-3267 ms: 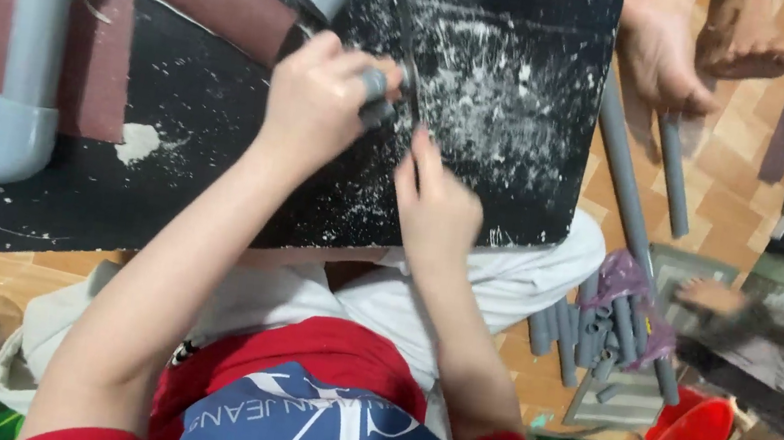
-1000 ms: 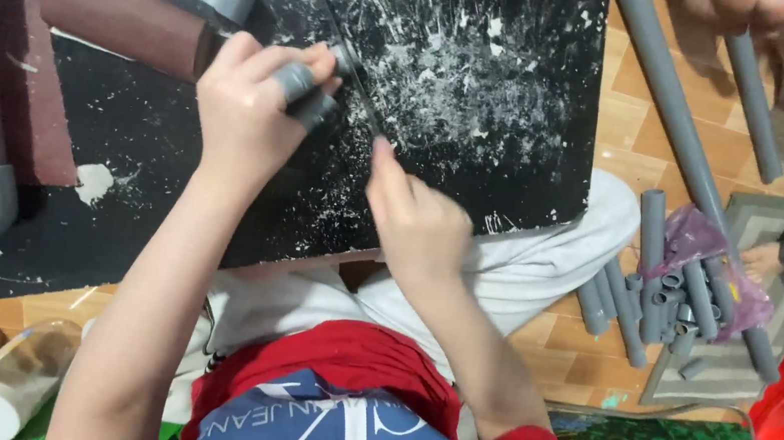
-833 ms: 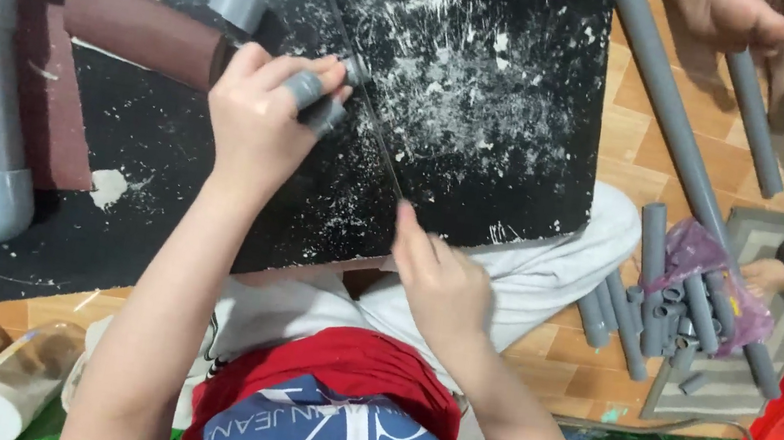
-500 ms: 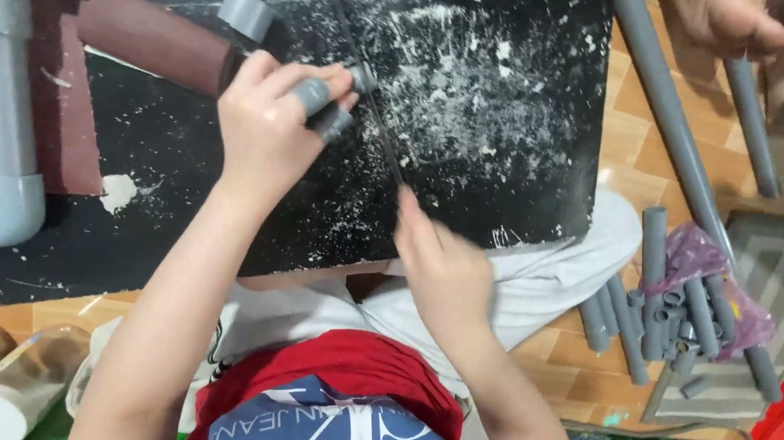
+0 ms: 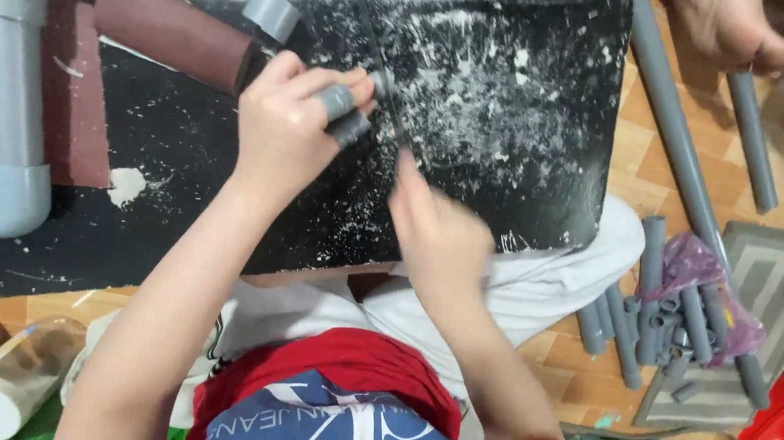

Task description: Cutting small sections of PVC pipe using a hacksaw blade and sanding the edges with sandpaper.

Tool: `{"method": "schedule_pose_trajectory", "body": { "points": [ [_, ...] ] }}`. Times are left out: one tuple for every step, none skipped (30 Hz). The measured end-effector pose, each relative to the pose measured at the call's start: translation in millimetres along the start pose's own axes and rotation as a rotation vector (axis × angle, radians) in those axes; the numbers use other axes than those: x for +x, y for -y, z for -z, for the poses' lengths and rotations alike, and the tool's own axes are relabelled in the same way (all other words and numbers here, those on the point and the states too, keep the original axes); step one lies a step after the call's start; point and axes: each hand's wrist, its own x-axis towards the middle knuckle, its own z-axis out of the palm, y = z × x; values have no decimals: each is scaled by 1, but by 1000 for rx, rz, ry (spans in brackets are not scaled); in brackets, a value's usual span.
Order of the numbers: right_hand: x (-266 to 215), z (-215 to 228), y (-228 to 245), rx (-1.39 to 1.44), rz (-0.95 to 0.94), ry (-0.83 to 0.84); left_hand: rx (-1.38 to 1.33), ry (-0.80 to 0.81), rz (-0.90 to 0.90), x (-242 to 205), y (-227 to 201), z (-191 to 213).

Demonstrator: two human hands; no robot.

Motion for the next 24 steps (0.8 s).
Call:
{"method": "schedule_pose_trajectory", "body": {
  "points": [
    [16, -12, 3, -33, 11, -54, -14, -4, 12, 2, -2, 1],
    [13, -9, 1, -33, 8, -63, -10, -7, 3, 3, -4, 0],
    [11, -5, 0, 15, -2, -34, 23, -9, -2, 5, -5, 1],
    [10, -2, 1, 65, -5, 0, 57, -11, 3, 4, -5, 3],
    [-1, 13, -1, 68, 0, -3, 62, -15, 4, 4, -2, 2],
    [-13, 27, -3, 78, -18, 57, 50, -31, -10, 3, 0, 1],
    [-27, 41, -7, 87, -35, 117, 38, -48, -23, 1, 1, -2],
    [-18, 40, -5, 92, -35, 119, 41, -43, -21, 3, 3, -1],
    [-10, 39, -4, 44, -25, 95, 87, -63, -42, 4, 5, -1],
    [-5, 41, -4, -15, -28, 75, 117, -78, -70, 5, 3, -4],
    [-3, 25, -3, -21, -43, 83, 104, -67, -76, 3, -2, -4],
    [4, 8, -1, -17, -31, 12, 65, -55, -65, 4, -3, -1],
    [13, -9, 3, -14, -18, -58, 25, -43, -53, 6, -3, 3],
    [9, 1, 1, -9, -13, -68, 35, -50, -57, 8, -3, 3],
    [5, 10, -1, 6, 1, -31, 56, -52, -53, 9, -2, 4],
    [-4, 22, -2, 22, 19, 23, 71, -46, -33, 5, -5, 4],
    [-14, 25, -4, 27, 27, 30, 76, -45, -22, 1, -4, 4],
    [-22, 27, -7, 12, 30, 36, 43, -36, -37, 1, -1, 2],
    [-30, 28, -12, -3, 32, 42, 10, -27, -52, 0, 0, -1],
    [-21, 17, -6, -1, 29, 48, 8, -20, -50, 0, 2, 0],
    [-12, 6, -1, -47, 38, -21, 3, -10, -51, -1, 3, 0],
    [-3, -5, 3, -101, 36, -96, -9, 1, -66, 2, 5, -1],
    [-8, -1, 4, -107, 22, -96, -18, 7, -77, 3, 2, -1],
    [-11, 2, 5, -97, 20, -80, 35, -9, -49, 3, 0, 0]
  ]
}}
